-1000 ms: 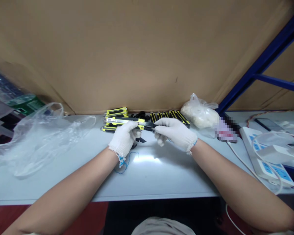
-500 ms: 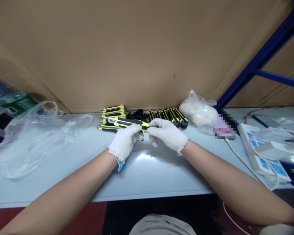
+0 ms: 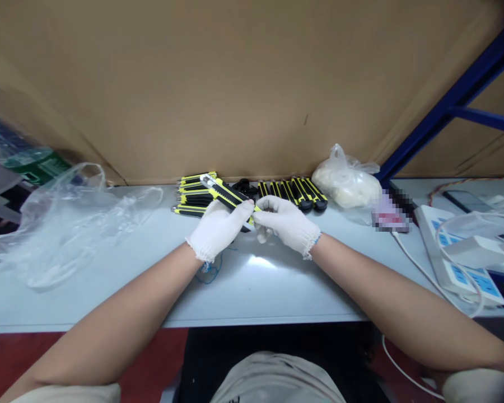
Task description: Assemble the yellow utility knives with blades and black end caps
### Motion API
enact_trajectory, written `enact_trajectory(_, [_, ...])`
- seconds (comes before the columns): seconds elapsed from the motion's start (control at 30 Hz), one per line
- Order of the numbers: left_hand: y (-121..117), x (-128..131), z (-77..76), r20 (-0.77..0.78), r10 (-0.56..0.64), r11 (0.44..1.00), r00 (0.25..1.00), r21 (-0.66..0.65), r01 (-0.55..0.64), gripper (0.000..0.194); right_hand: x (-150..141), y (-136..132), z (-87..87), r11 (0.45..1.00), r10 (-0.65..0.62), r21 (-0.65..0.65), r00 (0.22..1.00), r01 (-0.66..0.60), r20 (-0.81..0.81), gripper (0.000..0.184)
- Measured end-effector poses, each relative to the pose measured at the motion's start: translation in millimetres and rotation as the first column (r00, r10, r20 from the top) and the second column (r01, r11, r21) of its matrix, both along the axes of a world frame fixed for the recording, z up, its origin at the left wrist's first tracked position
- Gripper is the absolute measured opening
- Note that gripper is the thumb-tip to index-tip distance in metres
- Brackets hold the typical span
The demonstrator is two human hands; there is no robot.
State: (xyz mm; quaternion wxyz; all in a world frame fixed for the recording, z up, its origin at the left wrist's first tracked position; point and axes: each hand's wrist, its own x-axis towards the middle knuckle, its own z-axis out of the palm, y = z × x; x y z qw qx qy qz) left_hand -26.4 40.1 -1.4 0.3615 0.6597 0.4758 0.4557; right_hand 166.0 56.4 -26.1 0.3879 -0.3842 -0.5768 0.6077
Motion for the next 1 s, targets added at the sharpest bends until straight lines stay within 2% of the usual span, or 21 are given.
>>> enact_trajectory(0.1, [2,0,-0.4,0.192,0.089,0.996,0.977,-0.03,-0.085,0.032,3,-1,-0.5,0.998,0.046,0.036,0.999,-0.046,-0.008,0.016])
enact_trajectory(0.23, [5,3,-2.6,0.369,0.114,0.988,0.922,-0.143,-0.065,0.034,0,-6,4.2,1.0,-0.002,-0.008,1.0,0.003,0.023,0.016])
enact_trajectory(0.43, [-1,9,-2.4,0.37,0.141,0.981,0.918,-0.178,-0.079,0.05,-12,-9,8.7,0.994,-0.11,0.01,0.993,0.11,0.03,0.023])
enact_trajectory(0.53, [0,8,-1.4,0.376,0.128,0.989,0.918,-0.113,-0.092,0.045,-17,-7,5.4,0.99,-0.134,0.032,0.991,0.134,0.016,0.024])
enact_trajectory(0.63, [4,5,1.1,0.445,0.144,0.989,0.884,-0.054,-0.134,0.038,-19,-6,-1.9,0.986,-0.163,0.028,0.987,0.163,-0.005,0.03])
enact_trajectory(0.67, [5,3,2.1,0.472,0.167,0.985,0.865,-0.045,-0.166,0.037,-19,-7,-4.6,0.983,-0.17,0.084,0.984,0.166,0.047,0.031])
enact_trajectory(0.7, [7,2,2.8,0.498,0.201,0.977,0.843,-0.046,-0.206,0.037,-19,-8,-7.1,0.971,-0.167,0.195,0.976,0.139,0.137,0.03])
enact_trajectory(0.73, [9,1,3.1,0.518,0.238,0.968,0.822,-0.056,-0.246,0.038,-20,-10,-9.4,0.938,-0.156,0.342,0.954,0.062,0.256,0.026])
enact_trajectory(0.77, [11,-1,3.1,0.532,0.269,0.959,0.803,-0.076,-0.272,0.04,-21,-12,-11.3,0.872,-0.144,0.485,0.913,-0.066,0.382,0.024])
enact_trajectory(0.8, [13,-1,2.6,0.542,0.292,0.953,0.788,-0.098,-0.285,0.041,-22,-15,-12.9,0.779,-0.133,0.587,0.858,-0.219,0.496,0.027])
enact_trajectory(0.83, [14,-2,1.6,0.553,0.307,0.949,0.775,-0.119,-0.292,0.042,-23,-18,-14.0,0.682,-0.123,0.634,0.797,-0.365,0.592,0.03])
enact_trajectory(0.87, [15,-2,0.2,0.563,0.316,0.947,0.764,-0.136,-0.292,0.042,-25,-21,-14.7,0.602,-0.118,0.637,0.736,-0.481,0.667,0.03])
enact_trajectory(0.9, [16,-3,-1.4,0.566,0.316,0.948,0.761,-0.151,-0.281,0.043,-27,-23,-15.2,0.548,-0.122,0.623,0.683,-0.559,0.72,0.028])
enact_trajectory(0.93, [17,-3,-3.2,0.569,0.318,0.948,0.759,-0.162,-0.275,0.044,-28,-25,-15.3,0.517,-0.14,0.608,0.641,-0.603,0.755,0.025])
enact_trajectory(1.0, [18,-3,-6.9,0.573,0.319,0.948,0.755,-0.174,-0.268,0.046,-29,-26,-15.1,0.497,-0.206,0.596,0.582,-0.631,0.787,0.02])
